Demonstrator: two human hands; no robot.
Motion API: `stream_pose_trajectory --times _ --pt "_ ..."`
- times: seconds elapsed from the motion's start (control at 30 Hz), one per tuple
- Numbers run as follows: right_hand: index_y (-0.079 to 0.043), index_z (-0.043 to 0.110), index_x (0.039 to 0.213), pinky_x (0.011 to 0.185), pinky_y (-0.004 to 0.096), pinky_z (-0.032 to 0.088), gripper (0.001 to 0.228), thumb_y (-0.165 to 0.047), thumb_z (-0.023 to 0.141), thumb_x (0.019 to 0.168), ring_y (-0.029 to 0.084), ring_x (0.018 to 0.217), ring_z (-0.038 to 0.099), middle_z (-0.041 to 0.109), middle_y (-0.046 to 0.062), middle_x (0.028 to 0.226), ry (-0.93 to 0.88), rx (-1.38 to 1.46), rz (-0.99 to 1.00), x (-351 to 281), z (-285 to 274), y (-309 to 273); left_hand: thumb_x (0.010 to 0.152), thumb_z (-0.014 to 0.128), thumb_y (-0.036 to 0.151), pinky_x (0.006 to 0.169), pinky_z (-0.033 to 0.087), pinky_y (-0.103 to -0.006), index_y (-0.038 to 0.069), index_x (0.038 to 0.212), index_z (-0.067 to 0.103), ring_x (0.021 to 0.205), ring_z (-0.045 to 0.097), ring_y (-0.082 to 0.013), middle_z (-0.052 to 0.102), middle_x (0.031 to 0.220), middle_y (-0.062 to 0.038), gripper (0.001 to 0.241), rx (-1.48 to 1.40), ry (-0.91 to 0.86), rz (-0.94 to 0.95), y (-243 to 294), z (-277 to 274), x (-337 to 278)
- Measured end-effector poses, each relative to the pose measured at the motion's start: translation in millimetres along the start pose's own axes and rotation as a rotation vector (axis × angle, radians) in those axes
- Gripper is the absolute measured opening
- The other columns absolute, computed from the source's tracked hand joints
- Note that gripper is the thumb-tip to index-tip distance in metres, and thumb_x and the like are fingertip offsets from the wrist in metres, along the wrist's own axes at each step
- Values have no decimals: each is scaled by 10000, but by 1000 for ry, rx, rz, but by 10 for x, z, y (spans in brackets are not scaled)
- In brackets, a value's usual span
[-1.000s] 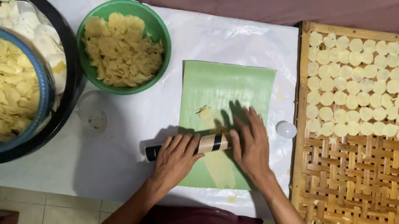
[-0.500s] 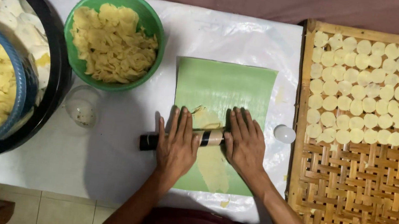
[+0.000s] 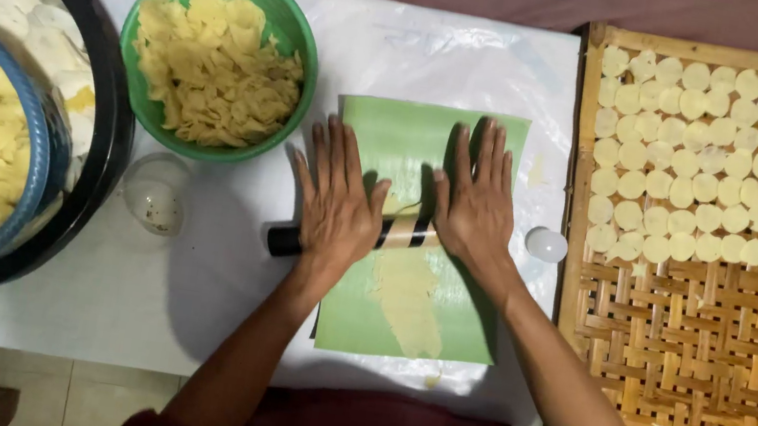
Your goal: Flattening portions of yellow dough onto a plastic sheet using a rolling pin.
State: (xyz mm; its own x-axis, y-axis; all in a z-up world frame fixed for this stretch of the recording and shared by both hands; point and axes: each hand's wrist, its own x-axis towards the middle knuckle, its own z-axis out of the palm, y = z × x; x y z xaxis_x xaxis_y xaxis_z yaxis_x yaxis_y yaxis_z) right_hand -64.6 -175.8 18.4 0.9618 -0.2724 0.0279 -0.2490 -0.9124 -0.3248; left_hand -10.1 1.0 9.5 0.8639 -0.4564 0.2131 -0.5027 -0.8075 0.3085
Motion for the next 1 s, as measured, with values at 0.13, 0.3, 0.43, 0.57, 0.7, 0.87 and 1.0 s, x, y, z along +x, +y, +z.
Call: stream_pose_trajectory --times 0.13,0.3,0.43,0.57,0.7,0.87,1.0 --pt "-66 265 1644 1262 534 91 663 -438 307 1097 430 1566 156 237 284 1668 31 -69 -39 -587 246 163 1052 478 477 1214 89 -711 -87 1600 251 1558 193 -479 226 1668 -319 819 -20 -31 31 98 61 -567" --pt "-96 308 1638 1253 531 144 631 -414 330 1094 387 1553 246 323 235 1656 58 -112 -49 -646 302 222 1055 469 496 1207 114 -703 -52 1612 264 1561 194 -467 233 1674 -302 808 -19 -58 24 129 81 -605" --pt "-95 283 1640 1258 532 144 699 -519 310 1086 415 1566 170 249 271 1667 -40 -43 28 -152 153 111 1052 453 549 1216 54 -721 -50 1628 203 1574 101 -482 134 1693 -308 868 -53 -69 -49 -31 242 -180" --pt "-63 254 1644 1281 486 124 709 -514 323 1102 400 1581 100 167 270 1688 -29 30 59 88 38 13 1083 457 503 1210 149 -699 -90 1598 252 1558 176 -495 184 1661 -349 812 82 48 -50 -31 194 41" --pt "-81 336 1630 1261 517 142 656 -463 363 1098 410 1558 207 280 252 1666 175 -56 -109 -319 263 188 1053 495 480 1202 108 -726 -106 1587 275 1557 175 -501 207 1665 -338 823 26 -13 -6 113 63 -325" --pt "-52 395 1600 1248 505 178 632 -433 364 1097 362 1533 318 424 182 1621 239 -80 -155 -845 462 391 1025 504 520 1223 159 -661 -85 1571 332 1550 251 -463 305 1632 -335 833 30 0 58 251 143 -906" --pt "-49 436 1575 1244 507 225 598 -399 404 1092 403 1521 316 430 230 1595 245 -66 -149 -711 389 368 881 704 577 1197 271 -647 -77 1516 434 1487 320 -544 380 1535 -409 950 -74 63 148 215 55 -1029"
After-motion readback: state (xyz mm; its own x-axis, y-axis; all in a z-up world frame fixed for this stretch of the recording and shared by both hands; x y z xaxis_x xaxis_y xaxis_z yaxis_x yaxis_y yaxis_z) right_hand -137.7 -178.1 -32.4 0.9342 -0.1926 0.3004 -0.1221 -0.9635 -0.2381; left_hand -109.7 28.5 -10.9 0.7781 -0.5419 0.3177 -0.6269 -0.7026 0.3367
